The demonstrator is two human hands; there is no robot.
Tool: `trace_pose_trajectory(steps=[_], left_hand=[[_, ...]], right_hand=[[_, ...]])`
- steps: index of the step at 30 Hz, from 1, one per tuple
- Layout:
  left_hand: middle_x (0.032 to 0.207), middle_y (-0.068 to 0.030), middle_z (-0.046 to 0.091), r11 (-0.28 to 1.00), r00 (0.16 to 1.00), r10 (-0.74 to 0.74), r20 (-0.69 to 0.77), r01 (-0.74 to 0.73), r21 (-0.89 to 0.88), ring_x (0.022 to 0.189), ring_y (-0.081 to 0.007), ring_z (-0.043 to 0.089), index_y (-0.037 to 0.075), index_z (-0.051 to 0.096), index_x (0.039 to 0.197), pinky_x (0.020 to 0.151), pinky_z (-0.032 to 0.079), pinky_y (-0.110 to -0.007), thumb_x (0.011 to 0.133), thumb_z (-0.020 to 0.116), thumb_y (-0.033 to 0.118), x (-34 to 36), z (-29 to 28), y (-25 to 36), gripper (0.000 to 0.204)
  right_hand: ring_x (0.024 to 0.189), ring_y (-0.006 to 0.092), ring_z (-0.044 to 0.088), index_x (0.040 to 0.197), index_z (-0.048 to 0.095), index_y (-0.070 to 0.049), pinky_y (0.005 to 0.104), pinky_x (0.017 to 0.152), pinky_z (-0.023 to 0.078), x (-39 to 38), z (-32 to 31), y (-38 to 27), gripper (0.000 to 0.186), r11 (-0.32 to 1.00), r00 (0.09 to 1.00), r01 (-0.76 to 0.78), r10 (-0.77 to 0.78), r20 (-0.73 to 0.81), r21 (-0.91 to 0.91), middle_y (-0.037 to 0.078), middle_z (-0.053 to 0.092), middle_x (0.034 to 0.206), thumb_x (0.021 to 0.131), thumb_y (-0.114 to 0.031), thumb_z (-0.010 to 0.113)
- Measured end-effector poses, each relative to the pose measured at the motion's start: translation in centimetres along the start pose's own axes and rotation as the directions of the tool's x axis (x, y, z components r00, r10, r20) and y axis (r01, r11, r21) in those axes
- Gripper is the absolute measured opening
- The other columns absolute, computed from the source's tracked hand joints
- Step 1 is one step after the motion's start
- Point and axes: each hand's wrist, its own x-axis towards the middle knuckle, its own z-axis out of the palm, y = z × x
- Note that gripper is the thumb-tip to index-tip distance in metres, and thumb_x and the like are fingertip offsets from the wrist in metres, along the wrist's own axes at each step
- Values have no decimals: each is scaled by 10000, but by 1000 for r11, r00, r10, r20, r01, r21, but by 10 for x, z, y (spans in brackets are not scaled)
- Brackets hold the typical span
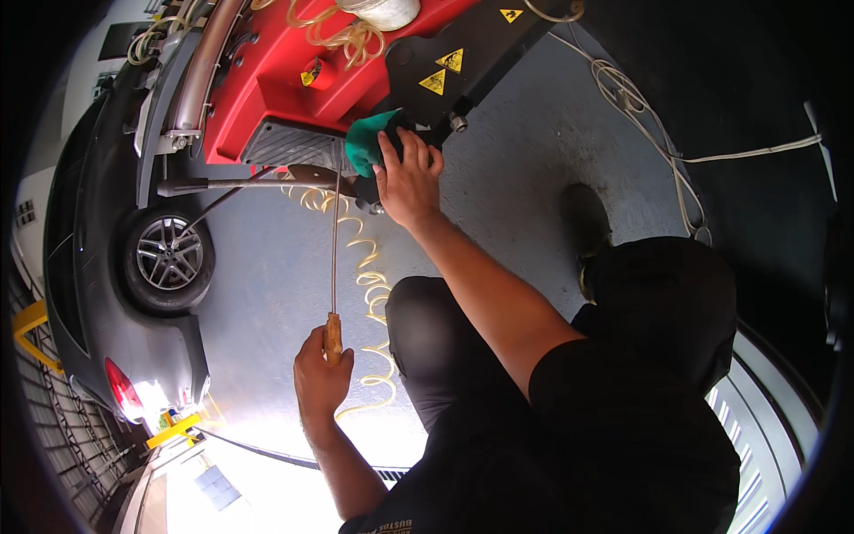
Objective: The person wipes a red machine with a cloth, adjusts various knobs and valves, and wipes different sections of the equipment. They move around the machine to clean and check the upper components.
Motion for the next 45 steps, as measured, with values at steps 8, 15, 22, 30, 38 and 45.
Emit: trace_pose_trajectory(steps=[8, 15, 22, 30, 38, 45], left_hand=[[1002, -191, 700, 983, 984, 176, -31, -177, -47, 914, -414, 699, 17, 657, 1177, 779, 547, -474, 779, 778, 66, -3, 22, -16, 419], [994, -189, 698, 935, 950, 289, -119, -307, -176, 914, -424, 698, 27, 671, 1156, 756, 553, -480, 747, 768, 48, -3, 33, -30, 421], [923, -153, 691, 920, 944, 272, -188, -312, -238, 828, -411, 699, 76, 692, 1102, 704, 555, -490, 698, 754, 101, -13, 55, -55, 409], [876, -148, 669, 913, 947, 242, -212, -296, -281, 783, -403, 698, 75, 686, 1069, 670, 558, -486, 696, 745, 112, -17, 77, -70, 379], [902, -128, 685, 921, 959, 240, -151, -274, -277, 769, -393, 705, 98, 693, 1064, 673, 573, -479, 700, 749, 123, -14, 79, -67, 369], [931, -128, 695, 910, 957, 232, -173, -277, -309, 788, -384, 711, 94, 695, 1069, 695, 587, -466, 705, 762, 141, -16, 86, -77, 374]], right_hand=[[996, 247, 590, 1012, 715, -148, 436, 825, 422, 72, 13, -1, 178, 866, 893, 345, -185, 411, -361, 72, 632, 1023, 937, -200, 563], [930, 281, 751, 994, 730, -156, 458, 744, 573, 108, 10, 18, 188, 777, 605, 614, -355, 713, -135, 92, 765, 902, 921, -228, 572], [830, 310, 744, 1037, 633, -129, 450, 701, 594, 103, -16, 17, 276, 749, 628, 626, -319, 709, -217, 120, 734, 858, 862, -334, 693], [823, 314, 748, 1082, 614, -132, 453, 691, 603, 99, -7, 12, 312, 731, 666, 605, -246, 704, -316, 128, 725, 881, 909, -381, 688], [823, 330, 738, 1091, 590, -128, 462, 694, 601, 88, -4, 16, 322, 749, 747, 545, -231, 623, -376, 142, 688, 955, 953, -412, 650], [821, 352, 732, 1056, 532, -101, 482, 685, 600, 63, -9, 24, 382, 742, 813, 516, -268, 517, -428, 148, 653, 987, 980, -463, 625]])
